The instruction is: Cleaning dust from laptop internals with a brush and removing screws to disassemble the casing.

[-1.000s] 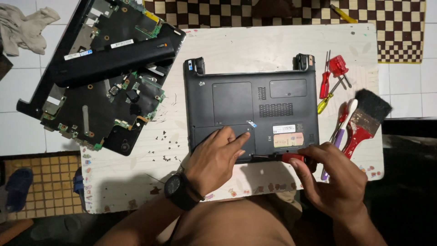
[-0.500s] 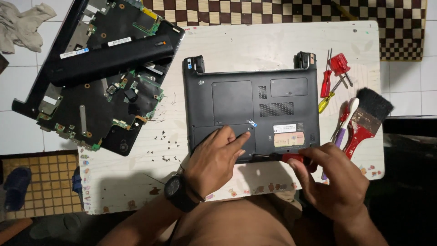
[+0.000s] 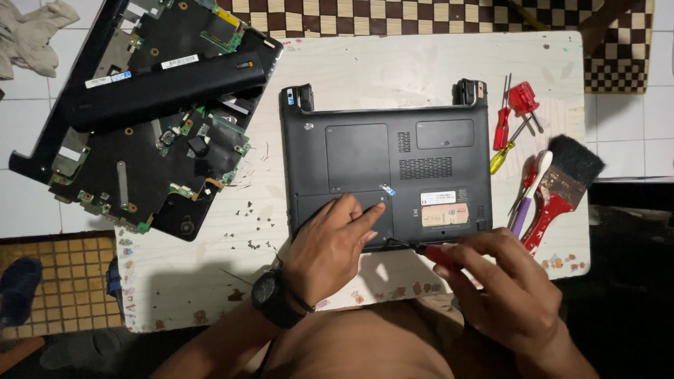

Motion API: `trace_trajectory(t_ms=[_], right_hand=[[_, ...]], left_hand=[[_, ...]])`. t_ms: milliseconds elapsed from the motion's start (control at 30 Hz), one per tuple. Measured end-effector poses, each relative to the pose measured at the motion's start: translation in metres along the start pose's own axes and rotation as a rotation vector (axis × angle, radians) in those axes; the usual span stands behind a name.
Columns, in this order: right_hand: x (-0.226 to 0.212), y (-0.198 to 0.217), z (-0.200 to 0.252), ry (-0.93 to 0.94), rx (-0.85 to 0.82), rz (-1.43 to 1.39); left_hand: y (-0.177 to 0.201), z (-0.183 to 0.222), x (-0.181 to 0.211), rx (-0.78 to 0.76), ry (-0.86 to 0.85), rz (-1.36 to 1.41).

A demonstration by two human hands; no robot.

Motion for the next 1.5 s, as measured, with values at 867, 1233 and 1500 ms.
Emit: trace_trajectory(t_ms=[867, 1233, 1500], right_hand=[[0.000, -0.010, 0.017, -0.015, 0.079, 0.299], [0.012, -0.011, 0.033, -0.093, 0.089, 0.430], [0.003, -0.011, 0.026, -0.120, 0.101, 0.307]], left_hand=[[0.000, 0.002, 0.000, 0.027, -0.013, -0.001], [0.001, 0.002, 0.000, 0.044, -0.024, 0.023], [0.002, 0.001, 0.001, 0.030, -0.008, 0.007]])
Point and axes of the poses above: each hand's wrist, its own z-axis away from the middle knuckle, its own y-axis out of the back of the hand, x = y × z, the point moved 9 cm from there along -z, towards the middle knuckle, and after that the axes turned 11 degrees about y, right-handed, at the moved point
